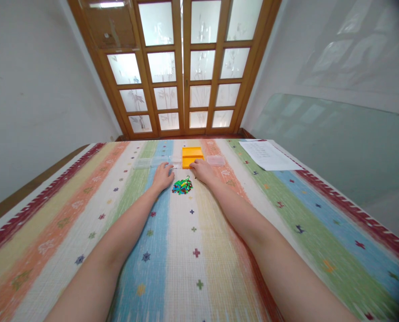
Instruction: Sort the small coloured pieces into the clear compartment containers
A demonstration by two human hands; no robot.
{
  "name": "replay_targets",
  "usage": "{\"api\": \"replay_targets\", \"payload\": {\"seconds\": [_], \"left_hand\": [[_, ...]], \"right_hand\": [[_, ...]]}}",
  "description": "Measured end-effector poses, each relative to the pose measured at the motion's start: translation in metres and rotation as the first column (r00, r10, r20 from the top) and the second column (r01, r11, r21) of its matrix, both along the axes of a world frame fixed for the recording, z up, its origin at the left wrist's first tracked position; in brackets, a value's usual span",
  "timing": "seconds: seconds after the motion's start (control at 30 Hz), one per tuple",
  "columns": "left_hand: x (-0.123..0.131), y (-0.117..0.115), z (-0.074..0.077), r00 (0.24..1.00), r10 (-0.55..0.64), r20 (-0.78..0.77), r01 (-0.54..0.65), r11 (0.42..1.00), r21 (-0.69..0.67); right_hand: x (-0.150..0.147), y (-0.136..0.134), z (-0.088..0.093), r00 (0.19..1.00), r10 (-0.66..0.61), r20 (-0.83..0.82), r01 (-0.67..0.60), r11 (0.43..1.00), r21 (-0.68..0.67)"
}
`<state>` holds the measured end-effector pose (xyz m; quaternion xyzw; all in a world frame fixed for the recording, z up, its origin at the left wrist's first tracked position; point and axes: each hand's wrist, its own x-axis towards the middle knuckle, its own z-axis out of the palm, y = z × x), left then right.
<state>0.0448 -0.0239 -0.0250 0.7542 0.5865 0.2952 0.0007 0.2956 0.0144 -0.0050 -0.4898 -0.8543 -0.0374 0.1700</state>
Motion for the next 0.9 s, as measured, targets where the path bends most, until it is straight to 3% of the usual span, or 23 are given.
{"api": "replay_targets", "payload": {"seconds": [0.57, 0.63, 0.8, 0.9], "left_hand": [[-0.003, 0.000, -0.001, 0.997, -0.069, 0.032, 0.070, 0.997, -0.022], [-0.004, 0.000, -0.002, 0.997, -0.075, 0.033, 0.075, 0.997, -0.015], [-0.007, 0.000, -0.002, 0.997, -0.073, 0.040, 0.074, 0.997, -0.014], [-0.006, -0.001, -0.001, 0.996, -0.077, 0.043, 0.077, 0.997, -0.014]], "right_hand": [[0.011, 0.005, 0.001, 0.996, 0.029, -0.090, -0.030, 0.999, -0.010], [0.024, 0.011, 0.005, 0.991, -0.014, -0.137, 0.015, 1.000, 0.007], [0.072, 0.031, 0.016, 0.931, -0.304, -0.202, 0.309, 0.951, -0.009], [0.100, 0.036, 0.015, 0.924, -0.341, -0.174, 0.339, 0.940, -0.040]]}}
